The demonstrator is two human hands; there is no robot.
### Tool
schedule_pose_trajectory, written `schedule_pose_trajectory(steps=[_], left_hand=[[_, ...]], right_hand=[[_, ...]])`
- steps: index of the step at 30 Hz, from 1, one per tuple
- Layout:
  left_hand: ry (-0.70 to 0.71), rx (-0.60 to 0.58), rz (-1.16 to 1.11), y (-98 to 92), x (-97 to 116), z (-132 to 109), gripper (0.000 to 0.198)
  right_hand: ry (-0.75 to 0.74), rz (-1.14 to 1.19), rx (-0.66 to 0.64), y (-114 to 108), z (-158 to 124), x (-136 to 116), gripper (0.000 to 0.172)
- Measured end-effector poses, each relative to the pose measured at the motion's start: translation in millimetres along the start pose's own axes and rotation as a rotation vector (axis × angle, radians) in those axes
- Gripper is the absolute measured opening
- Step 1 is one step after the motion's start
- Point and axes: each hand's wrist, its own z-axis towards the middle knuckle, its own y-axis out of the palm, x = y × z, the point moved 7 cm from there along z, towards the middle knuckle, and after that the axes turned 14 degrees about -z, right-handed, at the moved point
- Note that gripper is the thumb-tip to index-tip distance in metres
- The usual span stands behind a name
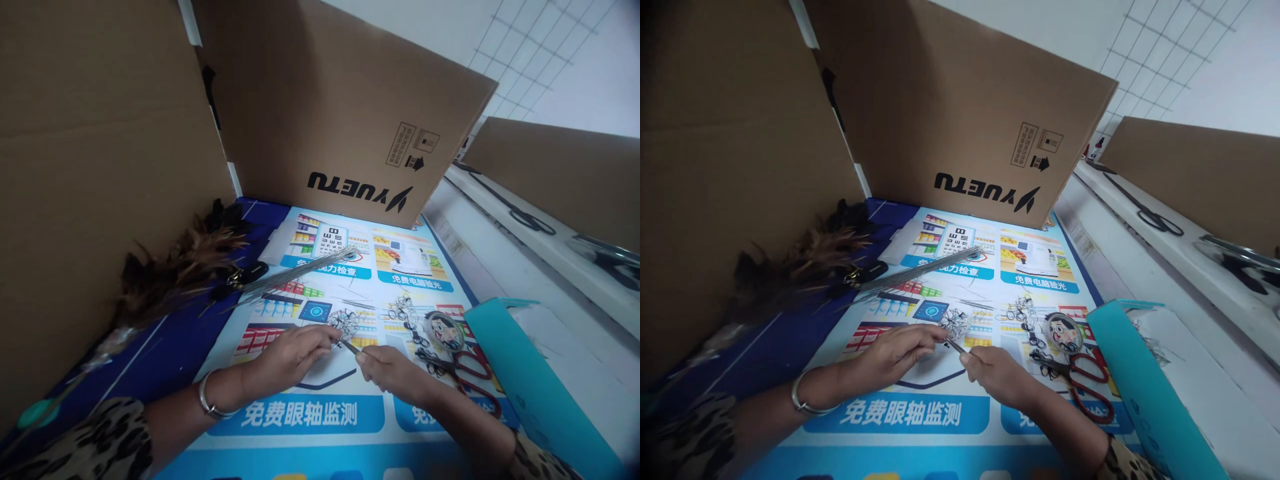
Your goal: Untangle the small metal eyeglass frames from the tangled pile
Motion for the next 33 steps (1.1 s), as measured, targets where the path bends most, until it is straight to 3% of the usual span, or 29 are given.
schedule_pose_trajectory(steps=[7,13,33], left_hand=[[-0.021,-0.011,-0.013,2.1,-5,-3,0.020],[-0.022,-0.012,0.017,2.7,-7,-4,0.018],[-0.034,-0.057,0.090,8.2,-6,-6,0.014]], right_hand=[[0.029,0.052,-0.035,6,2,8,0.051],[-0.044,-0.070,0.030,-2,1,-1,0.049],[-0.086,-0.275,0.096,-3,-1,-2,0.040]])
